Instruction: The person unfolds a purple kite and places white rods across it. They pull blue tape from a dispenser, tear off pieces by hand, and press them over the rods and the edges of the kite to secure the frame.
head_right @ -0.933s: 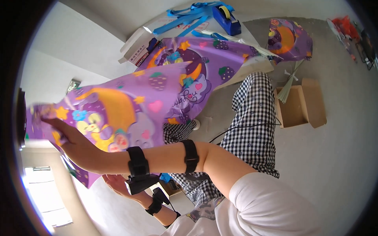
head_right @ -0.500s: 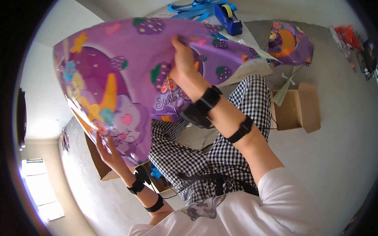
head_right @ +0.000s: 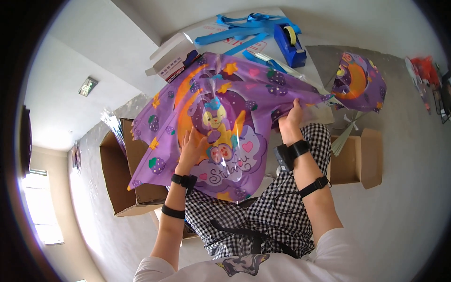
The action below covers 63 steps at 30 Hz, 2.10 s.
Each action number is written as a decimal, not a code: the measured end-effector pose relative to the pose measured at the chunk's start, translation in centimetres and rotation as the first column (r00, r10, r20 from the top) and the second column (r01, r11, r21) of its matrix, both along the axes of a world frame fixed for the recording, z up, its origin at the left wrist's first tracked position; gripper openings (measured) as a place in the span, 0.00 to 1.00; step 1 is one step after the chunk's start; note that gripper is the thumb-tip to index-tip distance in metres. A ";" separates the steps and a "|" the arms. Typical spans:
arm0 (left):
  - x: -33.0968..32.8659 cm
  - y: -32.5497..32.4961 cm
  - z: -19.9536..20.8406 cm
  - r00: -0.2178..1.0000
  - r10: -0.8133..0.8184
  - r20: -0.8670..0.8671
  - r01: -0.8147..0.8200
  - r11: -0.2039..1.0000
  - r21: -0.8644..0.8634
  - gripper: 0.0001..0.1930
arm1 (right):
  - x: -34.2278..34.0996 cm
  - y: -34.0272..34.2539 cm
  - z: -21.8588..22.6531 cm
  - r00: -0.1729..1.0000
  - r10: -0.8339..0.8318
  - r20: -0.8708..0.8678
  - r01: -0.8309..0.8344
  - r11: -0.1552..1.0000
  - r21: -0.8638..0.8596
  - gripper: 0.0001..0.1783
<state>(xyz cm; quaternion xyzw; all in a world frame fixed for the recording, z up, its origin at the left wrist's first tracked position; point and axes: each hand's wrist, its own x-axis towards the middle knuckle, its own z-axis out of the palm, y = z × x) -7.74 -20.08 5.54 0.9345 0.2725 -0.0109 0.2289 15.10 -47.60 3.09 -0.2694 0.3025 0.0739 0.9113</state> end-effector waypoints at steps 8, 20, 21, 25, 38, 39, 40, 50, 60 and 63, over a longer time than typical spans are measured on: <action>5.4 1.8 -1.9 0.988 -0.029 -0.149 0.061 0.973 0.221 0.40 | 5.3 0.0 1.2 0.972 0.024 0.233 -0.032 0.999 0.029 0.19; 13.0 9.0 -1.5 0.980 -0.126 -0.154 0.165 0.946 0.279 0.41 | 5.8 -5.6 0.4 0.895 0.369 0.250 -0.294 0.910 -0.293 0.14; 13.1 9.2 -1.2 0.977 -0.113 -0.178 0.156 0.955 0.252 0.41 | 6.2 -6.1 0.2 0.866 0.407 0.290 -0.330 0.901 -0.281 0.13; 12.2 6.7 -0.9 0.972 -0.208 0.112 0.156 0.922 0.355 0.38 | 6.5 -7.8 -1.5 0.867 0.433 0.246 -0.185 0.739 -0.648 0.22; 9.2 -2.2 -2.2 0.946 -0.317 0.059 0.269 0.877 0.398 0.39 | 3.1 -9.1 -0.5 0.567 0.746 0.351 0.561 -0.037 -0.827 0.34; 9.0 -3.6 -1.5 0.940 -0.336 0.060 0.287 0.874 0.392 0.39 | 2.8 -9.0 -0.8 0.544 0.782 0.304 0.557 -0.066 -0.828 0.33; 8.5 -5.0 -0.8 0.903 -0.420 0.090 0.371 0.867 0.333 0.41 | 2.6 -8.9 -0.9 0.521 0.811 0.266 0.560 -0.091 -0.823 0.32; 4.4 -10.0 -0.8 0.743 -0.628 -0.231 0.659 0.627 0.416 0.36 | 6.5 -9.9 -2.1 0.710 0.665 0.231 0.544 -0.310 -0.780 0.33; 2.5 -10.3 -1.1 0.761 -0.590 -0.271 0.625 0.553 0.551 0.36 | 6.4 -9.5 -0.6 0.776 0.619 -0.121 0.309 -0.540 -0.783 0.26; 2.8 -10.3 -1.7 0.803 -0.552 -0.224 0.566 0.588 0.579 0.35 | 6.8 -10.1 -1.0 0.787 0.614 -0.064 0.324 -0.499 -0.804 0.26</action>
